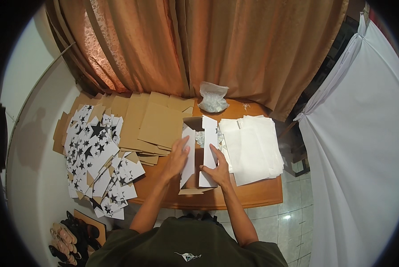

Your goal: Folding cardboard sheets into shoe boxes and organizing them on a shelf.

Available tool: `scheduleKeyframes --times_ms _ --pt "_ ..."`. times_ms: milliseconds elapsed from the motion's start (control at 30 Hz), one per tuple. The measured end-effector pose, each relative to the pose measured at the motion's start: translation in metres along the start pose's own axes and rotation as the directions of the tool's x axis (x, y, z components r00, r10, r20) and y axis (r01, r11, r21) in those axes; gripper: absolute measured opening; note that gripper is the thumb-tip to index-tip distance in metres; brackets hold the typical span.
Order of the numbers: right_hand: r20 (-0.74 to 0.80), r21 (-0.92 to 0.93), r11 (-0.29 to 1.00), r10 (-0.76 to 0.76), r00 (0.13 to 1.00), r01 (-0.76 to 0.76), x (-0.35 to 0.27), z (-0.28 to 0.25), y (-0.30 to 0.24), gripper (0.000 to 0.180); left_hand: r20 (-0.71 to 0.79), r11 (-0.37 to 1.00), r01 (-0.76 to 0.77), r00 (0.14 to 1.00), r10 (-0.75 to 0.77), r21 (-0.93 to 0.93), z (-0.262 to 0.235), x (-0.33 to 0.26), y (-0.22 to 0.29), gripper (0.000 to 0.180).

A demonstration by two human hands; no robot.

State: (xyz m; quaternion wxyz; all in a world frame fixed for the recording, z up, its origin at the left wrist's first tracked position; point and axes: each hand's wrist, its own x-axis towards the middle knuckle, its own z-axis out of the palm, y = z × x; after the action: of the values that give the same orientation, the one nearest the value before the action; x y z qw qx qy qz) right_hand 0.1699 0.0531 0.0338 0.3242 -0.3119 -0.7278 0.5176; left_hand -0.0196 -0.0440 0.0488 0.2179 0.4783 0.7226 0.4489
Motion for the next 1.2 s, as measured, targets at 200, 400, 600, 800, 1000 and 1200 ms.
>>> scheduleKeyframes --times_ms 200,400,600,800,1000,1200 --pt "0.087 0.167 0.986 -0.022 0.996 0.007 0.001 -0.006 -0.013 0.089 -0.173 0.996 0.092 0.981 -0.092 -0.006 -0.019 0.013 0.015 0.110" --pt "0.158 -0.009 0.997 -0.070 0.985 0.073 0.001 -0.018 -0.021 0.094 -0.153 0.973 0.098 0.979 -0.132 -0.209 -0.011 0.011 -0.001 0.108" --pt "0.263 -0.070 0.998 0.017 0.965 0.002 -0.003 -0.025 -0.041 0.105 -0.172 0.920 0.166 0.956 -0.239 -0.356 -0.013 0.007 -0.012 0.103" --pt "0.155 -0.087 0.994 -0.056 0.986 0.070 0.000 -0.017 -0.026 0.100 -0.129 0.929 0.144 0.972 -0.199 -0.342 -0.007 0.005 -0.016 0.105" --pt "0.226 -0.132 0.982 -0.102 0.969 0.134 -0.002 -0.018 -0.037 0.093 -0.162 0.893 0.158 0.956 -0.246 -0.422 -0.012 0.002 -0.009 0.103" --pt "0.293 -0.122 0.979 -0.123 0.948 0.164 -0.005 -0.024 -0.035 0.094 -0.232 0.937 -0.039 0.972 -0.046 -0.346 -0.015 0.020 -0.026 0.096"
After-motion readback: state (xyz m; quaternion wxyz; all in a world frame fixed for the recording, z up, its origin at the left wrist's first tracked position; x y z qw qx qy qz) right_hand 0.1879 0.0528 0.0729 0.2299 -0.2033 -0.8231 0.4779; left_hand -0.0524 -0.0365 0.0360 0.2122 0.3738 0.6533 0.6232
